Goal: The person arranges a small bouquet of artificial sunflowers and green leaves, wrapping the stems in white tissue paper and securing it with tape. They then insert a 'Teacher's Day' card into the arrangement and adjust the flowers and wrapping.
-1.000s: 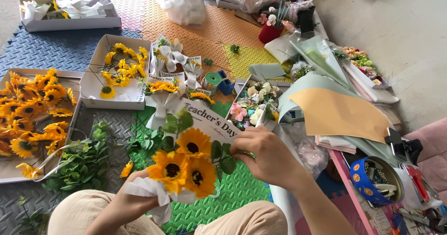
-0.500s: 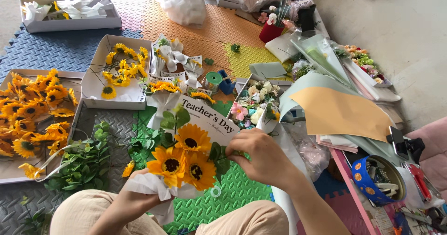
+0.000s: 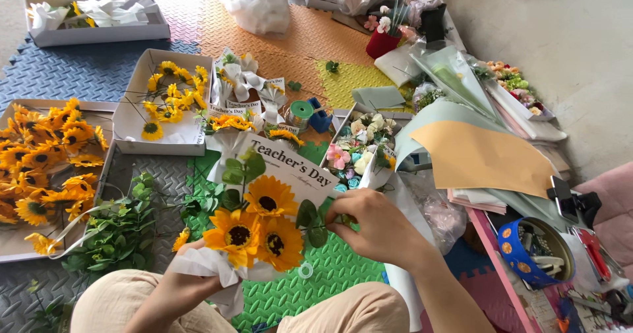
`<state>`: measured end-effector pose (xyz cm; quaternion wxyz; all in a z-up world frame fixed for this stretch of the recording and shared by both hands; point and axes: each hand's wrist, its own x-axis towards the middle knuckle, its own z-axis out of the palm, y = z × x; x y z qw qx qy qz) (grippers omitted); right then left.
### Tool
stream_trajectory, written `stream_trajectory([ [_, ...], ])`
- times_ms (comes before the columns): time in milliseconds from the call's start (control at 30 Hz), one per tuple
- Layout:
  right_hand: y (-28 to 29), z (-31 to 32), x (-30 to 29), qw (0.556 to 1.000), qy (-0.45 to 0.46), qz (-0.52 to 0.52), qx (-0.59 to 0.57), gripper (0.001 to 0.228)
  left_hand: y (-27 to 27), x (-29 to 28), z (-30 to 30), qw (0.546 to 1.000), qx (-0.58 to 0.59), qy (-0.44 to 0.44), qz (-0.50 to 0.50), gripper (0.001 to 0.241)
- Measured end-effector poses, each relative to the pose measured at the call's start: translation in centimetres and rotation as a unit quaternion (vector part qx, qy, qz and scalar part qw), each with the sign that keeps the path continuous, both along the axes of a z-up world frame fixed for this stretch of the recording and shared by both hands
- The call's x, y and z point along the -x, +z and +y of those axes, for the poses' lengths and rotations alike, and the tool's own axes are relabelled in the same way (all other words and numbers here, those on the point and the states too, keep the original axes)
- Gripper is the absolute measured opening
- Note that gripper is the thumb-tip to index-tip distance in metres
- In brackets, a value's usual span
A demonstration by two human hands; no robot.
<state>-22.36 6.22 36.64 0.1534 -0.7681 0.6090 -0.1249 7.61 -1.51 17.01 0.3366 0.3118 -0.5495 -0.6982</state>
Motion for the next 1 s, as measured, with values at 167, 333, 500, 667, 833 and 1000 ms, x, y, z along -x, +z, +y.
stream_trajectory([
  [167, -0.8, -0.3, -0.1, 0.999, -0.022, -0.026, 0.013, 0.006, 0.3, 0.0, -0.3, 0.999, 0.027, -0.039, 0.017, 0.040],
  [333, -0.1, -0.3, 0.1, 0.999, -0.030, -0.007, -0.025, 0.011, 1.9, -0.2, -0.3, 0.999, 0.012, -0.045, -0.023, 0.050],
  [500, 3.2, 0.7, 1.1, 0.999, -0.022, -0.001, 0.045, 0.054, 3.0, -0.3, 0.1, 0.996, 0.057, -0.046, -0.051, 0.030],
  [667, 2.6, 0.4, -0.5, 0.997, -0.021, -0.038, 0.068, 0.031, 3.1, -0.2, 0.2, 0.994, 0.089, -0.047, -0.044, 0.032],
  [833, 0.6, -0.5, -0.7, 0.999, -0.018, -0.015, 0.032, 0.010, 3.4, -0.2, 0.4, 0.995, 0.084, -0.028, -0.039, 0.036],
  [1000, 1.1, -0.7, -1.6, 0.992, -0.094, -0.086, -0.020, 0.020, 2.2, -0.5, 0.1, 0.998, 0.046, -0.034, -0.011, 0.025],
])
